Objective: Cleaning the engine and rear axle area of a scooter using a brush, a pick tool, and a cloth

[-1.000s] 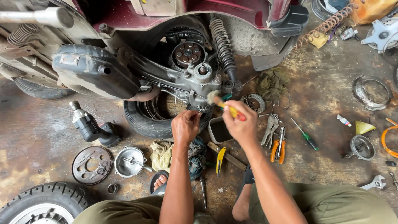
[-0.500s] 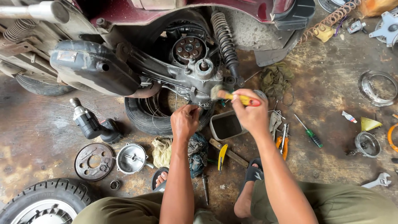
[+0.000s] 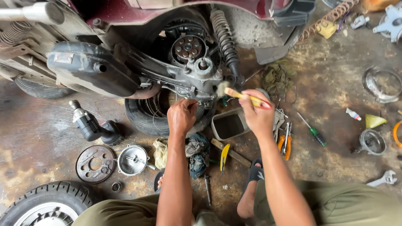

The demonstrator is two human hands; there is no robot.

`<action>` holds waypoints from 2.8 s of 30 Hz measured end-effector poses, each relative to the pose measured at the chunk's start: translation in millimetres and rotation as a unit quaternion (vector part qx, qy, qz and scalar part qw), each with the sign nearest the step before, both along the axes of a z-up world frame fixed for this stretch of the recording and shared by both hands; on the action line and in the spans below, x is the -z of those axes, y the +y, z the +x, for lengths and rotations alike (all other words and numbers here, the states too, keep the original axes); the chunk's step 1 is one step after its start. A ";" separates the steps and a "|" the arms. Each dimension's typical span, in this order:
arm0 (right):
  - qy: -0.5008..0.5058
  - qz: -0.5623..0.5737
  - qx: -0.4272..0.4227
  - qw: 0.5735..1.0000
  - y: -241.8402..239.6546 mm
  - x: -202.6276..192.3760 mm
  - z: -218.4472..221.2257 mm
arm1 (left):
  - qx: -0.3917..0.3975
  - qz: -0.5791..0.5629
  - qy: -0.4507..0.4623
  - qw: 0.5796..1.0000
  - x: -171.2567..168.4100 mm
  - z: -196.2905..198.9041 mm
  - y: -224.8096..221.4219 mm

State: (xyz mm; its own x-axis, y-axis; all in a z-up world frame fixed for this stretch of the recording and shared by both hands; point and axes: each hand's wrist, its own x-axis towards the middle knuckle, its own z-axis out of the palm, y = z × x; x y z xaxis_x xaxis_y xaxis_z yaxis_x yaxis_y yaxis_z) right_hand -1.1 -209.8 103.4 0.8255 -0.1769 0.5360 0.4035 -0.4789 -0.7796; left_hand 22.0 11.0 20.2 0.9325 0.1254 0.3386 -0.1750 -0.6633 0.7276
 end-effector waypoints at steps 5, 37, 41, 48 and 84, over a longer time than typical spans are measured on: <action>0.047 0.267 0.084 0.959 -16.2 71.6 0.1 | -0.001 0.036 0.008 0.999 -4.0 -0.7 2.8; 0.088 0.334 0.057 0.937 21.0 94.0 9.4 | 0.015 0.020 -0.047 0.999 -23.5 -13.2 -12.8; 0.077 0.388 0.046 0.917 22.7 105.5 14.8 | 0.011 0.014 -0.035 0.999 -25.2 -18.5 -12.8; 0.104 0.563 0.045 0.818 33.7 138.7 8.8 | 0.025 -0.037 -0.019 0.999 -13.5 -13.8 -6.2; 0.127 0.391 0.152 0.899 29.0 69.4 -6.8 | 0.036 0.028 0.009 0.999 -35.1 -16.0 -20.1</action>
